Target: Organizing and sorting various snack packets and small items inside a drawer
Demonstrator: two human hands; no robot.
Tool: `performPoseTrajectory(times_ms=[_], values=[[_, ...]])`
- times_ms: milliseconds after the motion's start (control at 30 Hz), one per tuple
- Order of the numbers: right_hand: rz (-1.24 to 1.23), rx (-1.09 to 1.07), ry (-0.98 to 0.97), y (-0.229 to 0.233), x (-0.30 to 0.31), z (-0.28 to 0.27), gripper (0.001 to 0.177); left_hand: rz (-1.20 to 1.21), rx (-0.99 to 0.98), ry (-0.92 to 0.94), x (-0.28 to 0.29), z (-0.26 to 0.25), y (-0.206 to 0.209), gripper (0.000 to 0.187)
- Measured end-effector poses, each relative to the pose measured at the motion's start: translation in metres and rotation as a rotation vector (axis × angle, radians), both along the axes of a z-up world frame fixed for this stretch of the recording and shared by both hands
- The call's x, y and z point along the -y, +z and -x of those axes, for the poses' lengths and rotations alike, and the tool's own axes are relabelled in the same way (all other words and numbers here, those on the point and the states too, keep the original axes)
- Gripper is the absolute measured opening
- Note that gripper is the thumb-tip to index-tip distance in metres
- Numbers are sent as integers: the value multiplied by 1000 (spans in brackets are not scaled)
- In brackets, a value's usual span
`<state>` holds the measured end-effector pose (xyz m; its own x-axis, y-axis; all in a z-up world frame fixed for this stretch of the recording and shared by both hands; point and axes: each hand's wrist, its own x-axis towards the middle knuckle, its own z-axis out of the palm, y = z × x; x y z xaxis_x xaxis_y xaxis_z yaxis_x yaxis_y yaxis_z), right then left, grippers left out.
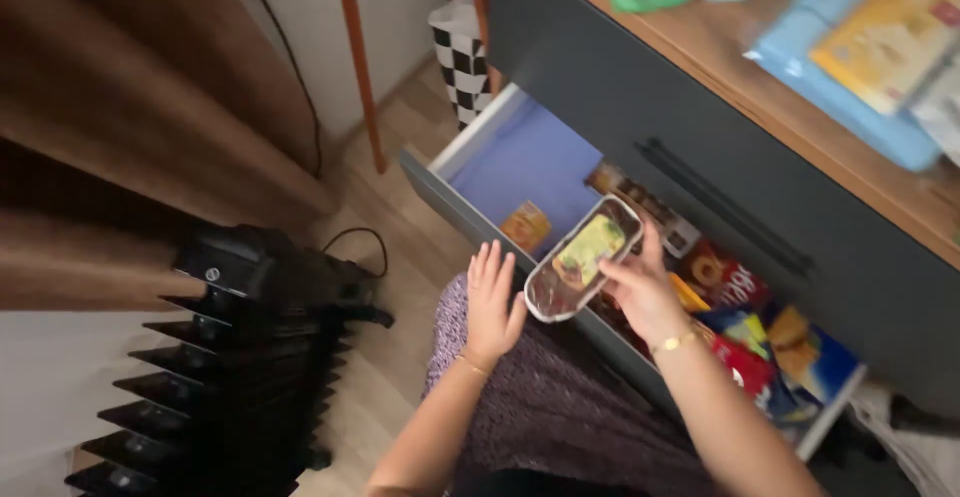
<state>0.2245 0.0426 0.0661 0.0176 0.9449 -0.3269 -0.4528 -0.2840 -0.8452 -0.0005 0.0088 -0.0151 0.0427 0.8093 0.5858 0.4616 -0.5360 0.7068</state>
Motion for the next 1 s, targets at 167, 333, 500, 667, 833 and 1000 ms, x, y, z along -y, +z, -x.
performPoseTrajectory(times_ms=[167, 333, 500, 667, 833, 1000], values=[[94, -66, 55, -46, -89, 25, 75, 32, -202, 61, -26, -4, -38, 51], [149, -67, -54, -127, -175, 50, 76, 162, -143, -22, -28, -8, -36, 40], [140, 113, -33, -194, -221, 86, 92, 142, -82, -44, -33, -10, -38, 35], [195, 184, -44, -243, -240, 108, 104, 120, -97, -77, -41, -6, -32, 34], [143, 143, 146, -313, -260, 87, 107, 131, -47, -87, -40, -11, -37, 33], [-50, 927, 318, -304, -260, 83, 113, 140, -48, -78, -37, -14, -48, 33]])
